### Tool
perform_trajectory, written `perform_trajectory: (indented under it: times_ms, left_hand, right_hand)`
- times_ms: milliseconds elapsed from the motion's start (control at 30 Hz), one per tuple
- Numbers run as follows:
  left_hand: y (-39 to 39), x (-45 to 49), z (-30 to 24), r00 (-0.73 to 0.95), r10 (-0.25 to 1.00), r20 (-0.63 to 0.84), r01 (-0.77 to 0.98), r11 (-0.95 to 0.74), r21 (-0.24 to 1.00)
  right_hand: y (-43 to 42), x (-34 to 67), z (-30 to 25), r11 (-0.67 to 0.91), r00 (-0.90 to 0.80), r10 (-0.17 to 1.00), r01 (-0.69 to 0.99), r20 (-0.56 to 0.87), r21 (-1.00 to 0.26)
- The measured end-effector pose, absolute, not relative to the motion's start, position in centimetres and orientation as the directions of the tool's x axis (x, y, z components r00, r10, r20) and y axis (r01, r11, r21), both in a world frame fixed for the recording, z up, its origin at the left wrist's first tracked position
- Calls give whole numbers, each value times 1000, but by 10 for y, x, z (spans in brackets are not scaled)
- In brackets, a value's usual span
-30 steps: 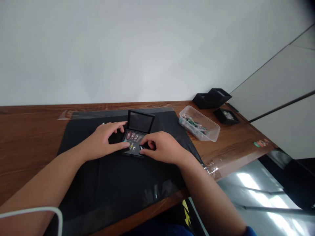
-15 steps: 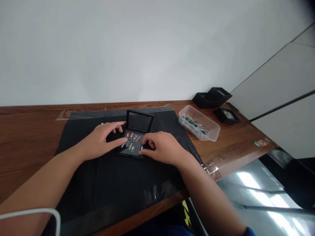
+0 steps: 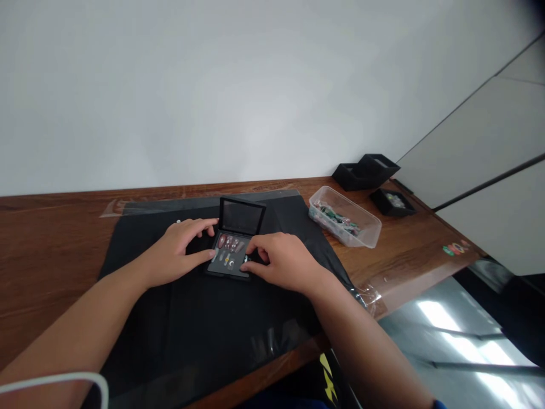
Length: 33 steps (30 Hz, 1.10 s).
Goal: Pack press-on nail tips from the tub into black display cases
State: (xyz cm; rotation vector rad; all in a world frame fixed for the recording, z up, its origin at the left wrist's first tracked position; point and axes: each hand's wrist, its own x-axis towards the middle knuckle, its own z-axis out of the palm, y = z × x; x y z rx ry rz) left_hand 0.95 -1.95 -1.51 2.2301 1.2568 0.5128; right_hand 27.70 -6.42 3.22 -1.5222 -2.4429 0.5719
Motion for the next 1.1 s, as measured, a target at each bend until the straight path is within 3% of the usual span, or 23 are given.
perform_trajectory:
  times_ms: [533, 800, 1100]
  left_hand:
    - [-18, 13, -17, 465, 881, 85, 665, -411, 624]
    - [-16, 16, -17, 459, 885, 81, 684, -410, 603]
    - [-16, 15, -20, 459, 885, 79, 691, -412, 594]
  right_hand:
    - [-62, 283, 43, 313, -374, 926, 831, -46, -459]
    - [-58, 289, 36, 296, -327, 945, 883, -26, -364]
    - [-60, 283, 33, 326, -367, 929, 876, -53, -355]
